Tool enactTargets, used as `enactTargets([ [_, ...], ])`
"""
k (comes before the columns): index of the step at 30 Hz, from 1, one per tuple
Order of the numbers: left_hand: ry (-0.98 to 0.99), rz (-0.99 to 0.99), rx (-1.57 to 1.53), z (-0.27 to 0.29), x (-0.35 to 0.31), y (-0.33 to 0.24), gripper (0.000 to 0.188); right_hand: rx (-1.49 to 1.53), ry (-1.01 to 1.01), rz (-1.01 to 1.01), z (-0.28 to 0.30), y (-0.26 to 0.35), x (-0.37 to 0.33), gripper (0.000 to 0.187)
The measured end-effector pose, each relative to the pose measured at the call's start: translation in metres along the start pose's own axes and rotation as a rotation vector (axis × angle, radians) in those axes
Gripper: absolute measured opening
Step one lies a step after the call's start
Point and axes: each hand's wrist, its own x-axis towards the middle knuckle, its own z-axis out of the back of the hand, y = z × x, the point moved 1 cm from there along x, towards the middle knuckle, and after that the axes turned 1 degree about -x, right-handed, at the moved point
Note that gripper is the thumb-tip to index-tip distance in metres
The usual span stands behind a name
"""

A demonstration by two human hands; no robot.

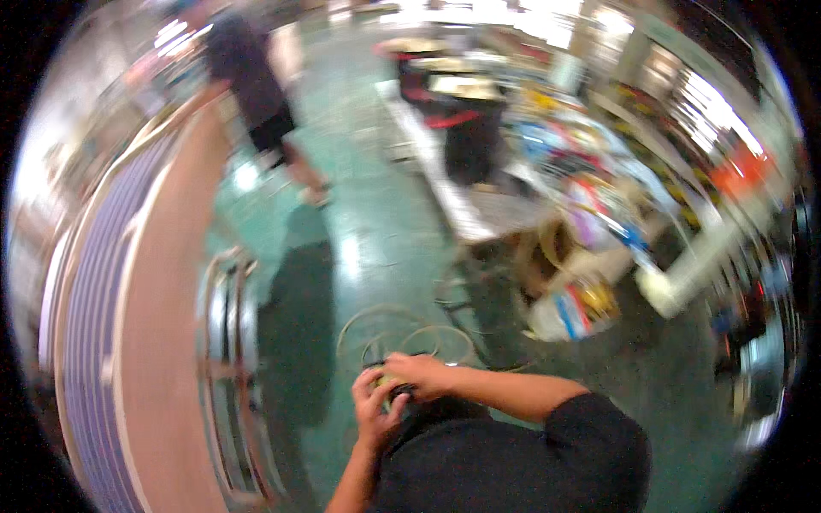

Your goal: The person uses a pneumatic nail gun to attach thin wooden strips to a large, curved wooden frame structure. They repeatedly position the strips along the frame's edge and secure them with nails, working in a workshop environment with another person visible in the background.

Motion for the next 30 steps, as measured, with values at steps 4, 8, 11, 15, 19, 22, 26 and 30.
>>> enactTargets([
  [4, -0.052, 0.177, -0.202, 0.022, 0.017, 0.076, 0.037, 0.102, -0.028, 0.065, 0.024, -0.006, 0.076, 0.056],
  [8, -0.131, 0.332, -0.012, 0.075, 0.045, 0.112, 0.029, 0.343, 0.026, 0.037, 0.016, -0.046, 0.153, 0.043],
  [11, -0.136, 0.397, 0.177, 0.141, 0.067, 0.117, 0.024, 0.785, 0.17, -0.199, -0.002, -0.116, 0.222, 0.038],
  [15, -0.339, 0.481, 0.388, 0.245, 0.065, 0.114, 0.019, 0.73, 0.149, -0.256, 0.013, -0.1, 0.314, 0.031],
  [19, -0.391, 0.555, 0.639, 0.34, 0.047, 0.081, 0.018, 0.719, 0.315, -0.152, 0.036, -0.029, 0.39, 0.034],
  [22, -0.379, 0.545, 0.769, 0.426, 0.044, 0.056, 0.017, 0.56, 0.325, -0.093, 0.021, 0.001, 0.427, 0.033],
  [26, -0.344, 0.387, 0.94, 0.571, 0.061, 0.052, 0.026, 0.539, 0.355, -0.128, -0.012, 0.047, 0.458, 0.035],
  [30, 0.04, 0.234, 1.156, 0.662, 0.11, 0.093, 0.056, 0.531, 0.358, -0.127, -0.045, 0.085, 0.466, 0.034],
])
